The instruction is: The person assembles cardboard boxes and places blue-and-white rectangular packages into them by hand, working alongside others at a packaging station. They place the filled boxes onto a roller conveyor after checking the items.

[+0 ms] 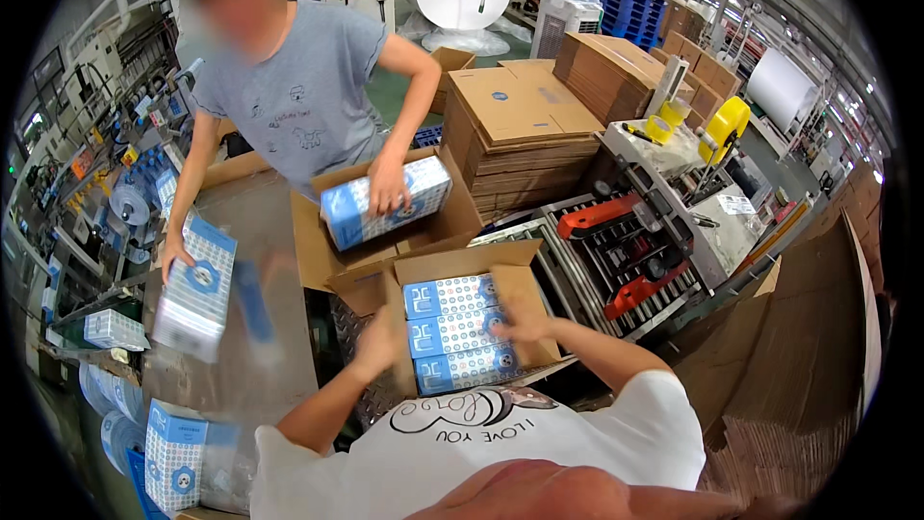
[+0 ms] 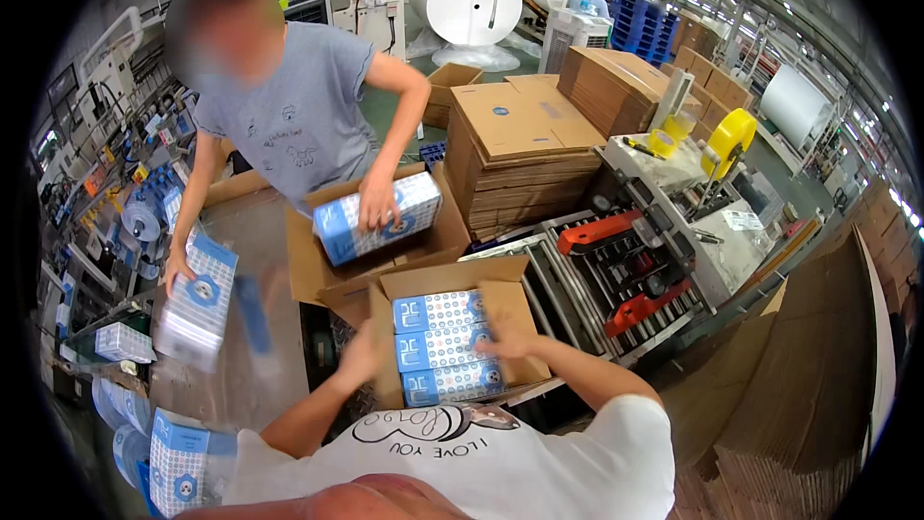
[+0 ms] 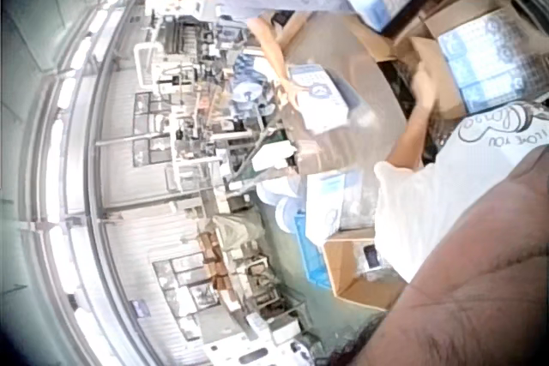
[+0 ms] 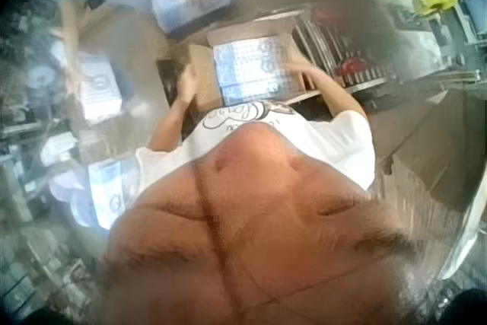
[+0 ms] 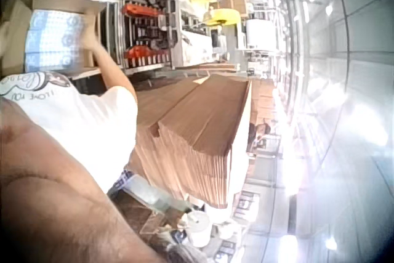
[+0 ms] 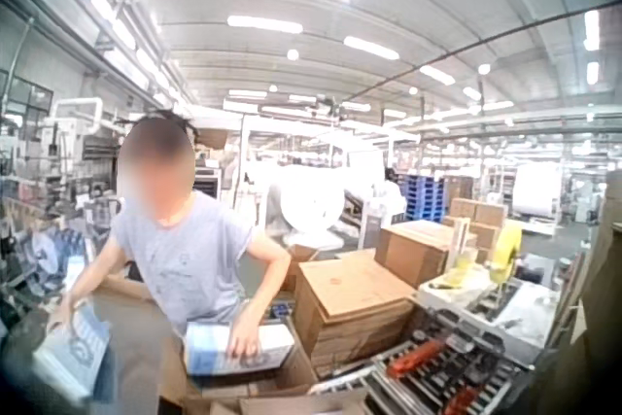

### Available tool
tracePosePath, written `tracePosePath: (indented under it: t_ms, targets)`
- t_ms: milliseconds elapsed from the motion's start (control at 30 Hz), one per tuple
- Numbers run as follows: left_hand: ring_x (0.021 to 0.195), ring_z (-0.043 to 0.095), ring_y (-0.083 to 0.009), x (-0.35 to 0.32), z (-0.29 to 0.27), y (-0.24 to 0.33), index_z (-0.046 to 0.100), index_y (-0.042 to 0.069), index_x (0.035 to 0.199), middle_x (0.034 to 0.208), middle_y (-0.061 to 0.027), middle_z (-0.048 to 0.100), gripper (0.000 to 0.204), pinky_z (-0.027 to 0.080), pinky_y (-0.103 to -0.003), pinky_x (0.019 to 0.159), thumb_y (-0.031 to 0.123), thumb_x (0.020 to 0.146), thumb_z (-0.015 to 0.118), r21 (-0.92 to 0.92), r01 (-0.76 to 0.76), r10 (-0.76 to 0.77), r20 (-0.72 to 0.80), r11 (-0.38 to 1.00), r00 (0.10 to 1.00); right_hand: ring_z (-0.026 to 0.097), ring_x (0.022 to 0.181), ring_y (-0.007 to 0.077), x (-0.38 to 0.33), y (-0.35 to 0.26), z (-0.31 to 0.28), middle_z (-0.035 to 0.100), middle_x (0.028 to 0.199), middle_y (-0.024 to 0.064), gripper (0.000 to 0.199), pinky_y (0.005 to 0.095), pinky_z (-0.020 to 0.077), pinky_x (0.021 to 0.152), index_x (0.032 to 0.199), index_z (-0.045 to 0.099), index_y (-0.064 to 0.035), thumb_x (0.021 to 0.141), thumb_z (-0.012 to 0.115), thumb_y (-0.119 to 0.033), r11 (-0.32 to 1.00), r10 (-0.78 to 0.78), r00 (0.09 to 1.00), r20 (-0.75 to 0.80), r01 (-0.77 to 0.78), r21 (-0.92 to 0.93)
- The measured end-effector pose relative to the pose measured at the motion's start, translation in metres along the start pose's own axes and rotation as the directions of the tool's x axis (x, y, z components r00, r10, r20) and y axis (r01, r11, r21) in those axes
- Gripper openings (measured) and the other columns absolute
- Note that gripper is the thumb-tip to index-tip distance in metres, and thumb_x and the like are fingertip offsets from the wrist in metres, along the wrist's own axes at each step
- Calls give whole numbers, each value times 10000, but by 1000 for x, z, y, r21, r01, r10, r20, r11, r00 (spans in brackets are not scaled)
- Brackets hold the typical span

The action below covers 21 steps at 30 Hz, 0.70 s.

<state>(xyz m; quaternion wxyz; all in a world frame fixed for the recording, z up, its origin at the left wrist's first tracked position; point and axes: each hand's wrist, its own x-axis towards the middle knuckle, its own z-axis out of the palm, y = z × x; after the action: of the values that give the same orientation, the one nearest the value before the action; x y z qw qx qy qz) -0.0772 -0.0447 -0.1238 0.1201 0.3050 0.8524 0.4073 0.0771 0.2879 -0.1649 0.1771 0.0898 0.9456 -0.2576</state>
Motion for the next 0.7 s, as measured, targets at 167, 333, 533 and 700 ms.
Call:
tracePosePath:
  t_ms: [167, 333, 533, 700]
  targets:
    - [1445, -134, -483, 30, 131, 1, 107, 21, 1536, 1550, -347, -89, 1075, 37, -633, 1133, 771, 841, 439, 405, -250, -76, 638, 879, 766, 106, 1462, 422, -8, -5, -35, 83, 1565, 310, 1154, 446, 147, 1193, 1518, 34, 47, 817, 571, -697, 951, -187, 828, 528, 288, -115]
    - [1467, -133, -410, 69, 85, -48, 281, 78, 1519, 1617, -177, -54, 851, -11, -535, 1172, 694, 935, 347, -245, 247, 11, 730, 937, 684, 187, 1457, 358, -20, 20, -68, 171, 1574, 224, 1083, 431, 195, 1185, 1539, 145, -71, 750, 785, -446, 890, -426, 872, 241, 355, 287]
    - [1493, -23, -352, 28, 152, -35, 357, 181, 1502, 1617, -162, 94, 710, 160, -581, 1150, 581, 933, 497, 397, -52, 1, 129, 916, 992, 322, 1373, 402, 57, -13, -107, 433, 1402, 234, 913, 539, 207, 1156, 1442, 363, -63, 714, 783, -417, 696, -686, 639, -347, 441, -566]
    - [1419, 268, -410, 43, 168, -21, 227, 80, 1526, 1562, -202, 250, 697, 294, -455, 1127, 274, 955, 577, -422, -53, -158, -450, 905, 879, 380, 1331, 404, 12, 61, -22, 451, 1409, 174, 738, 517, 285, 1118, 1415, 408, -37, 832, 680, -399, 904, -412, 782, -467, 287, -317]
